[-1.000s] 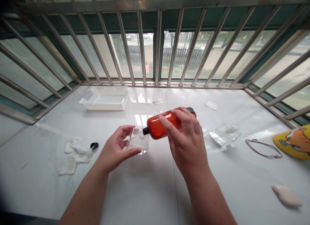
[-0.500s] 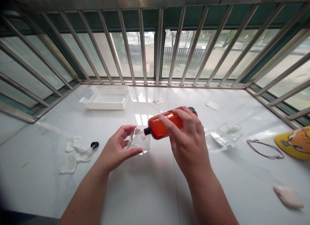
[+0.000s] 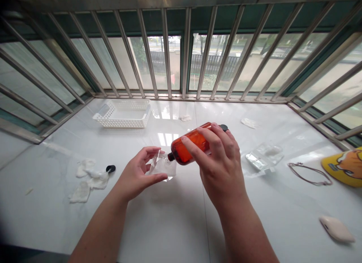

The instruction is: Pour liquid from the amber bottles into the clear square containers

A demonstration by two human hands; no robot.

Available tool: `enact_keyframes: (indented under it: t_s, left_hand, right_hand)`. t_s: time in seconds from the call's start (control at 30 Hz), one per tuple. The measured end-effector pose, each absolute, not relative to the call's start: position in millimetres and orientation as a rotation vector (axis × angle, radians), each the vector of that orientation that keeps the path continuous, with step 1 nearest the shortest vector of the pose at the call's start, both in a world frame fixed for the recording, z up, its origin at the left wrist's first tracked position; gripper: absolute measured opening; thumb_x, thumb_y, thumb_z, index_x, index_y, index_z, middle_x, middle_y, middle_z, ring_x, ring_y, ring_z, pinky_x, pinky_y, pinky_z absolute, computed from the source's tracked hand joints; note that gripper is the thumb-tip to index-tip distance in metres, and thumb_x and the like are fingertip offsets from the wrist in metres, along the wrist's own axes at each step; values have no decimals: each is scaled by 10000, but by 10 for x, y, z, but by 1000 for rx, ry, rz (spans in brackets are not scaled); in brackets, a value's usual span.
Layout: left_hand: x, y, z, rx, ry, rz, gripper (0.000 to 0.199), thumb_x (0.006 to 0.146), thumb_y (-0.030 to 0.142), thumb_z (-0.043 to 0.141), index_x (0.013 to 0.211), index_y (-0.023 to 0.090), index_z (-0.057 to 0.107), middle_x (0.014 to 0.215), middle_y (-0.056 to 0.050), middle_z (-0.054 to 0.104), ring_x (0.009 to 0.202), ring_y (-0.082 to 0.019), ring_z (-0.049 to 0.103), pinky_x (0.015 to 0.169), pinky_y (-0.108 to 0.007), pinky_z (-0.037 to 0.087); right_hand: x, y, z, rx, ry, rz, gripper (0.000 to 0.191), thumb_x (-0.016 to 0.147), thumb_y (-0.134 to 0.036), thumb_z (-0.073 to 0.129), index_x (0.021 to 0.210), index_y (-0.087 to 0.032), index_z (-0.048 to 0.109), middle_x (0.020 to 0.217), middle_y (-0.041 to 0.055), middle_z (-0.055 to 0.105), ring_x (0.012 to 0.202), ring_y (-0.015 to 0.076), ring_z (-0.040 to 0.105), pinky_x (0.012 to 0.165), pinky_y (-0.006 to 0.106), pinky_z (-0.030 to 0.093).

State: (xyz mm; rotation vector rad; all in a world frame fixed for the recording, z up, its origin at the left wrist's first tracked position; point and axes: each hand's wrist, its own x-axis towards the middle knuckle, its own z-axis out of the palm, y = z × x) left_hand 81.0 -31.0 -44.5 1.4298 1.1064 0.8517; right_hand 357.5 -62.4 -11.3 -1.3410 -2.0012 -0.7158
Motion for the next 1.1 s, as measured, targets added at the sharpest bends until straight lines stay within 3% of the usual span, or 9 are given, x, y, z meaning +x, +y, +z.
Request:
enact_keyframes:
  t_s: [1.1]
  left_hand:
    - [820, -303, -416, 1475, 1183, 757, 729, 737, 404, 1046, 1351, 336, 657, 1463, -69, 685, 1379, -335, 665, 1037, -453, 625]
  right_hand:
    - [3487, -653, -104, -1355, -2008, -736, 585, 990, 7, 726, 1439, -367, 713, 1504, 92, 663, 1553, 382, 529, 1324, 650, 393]
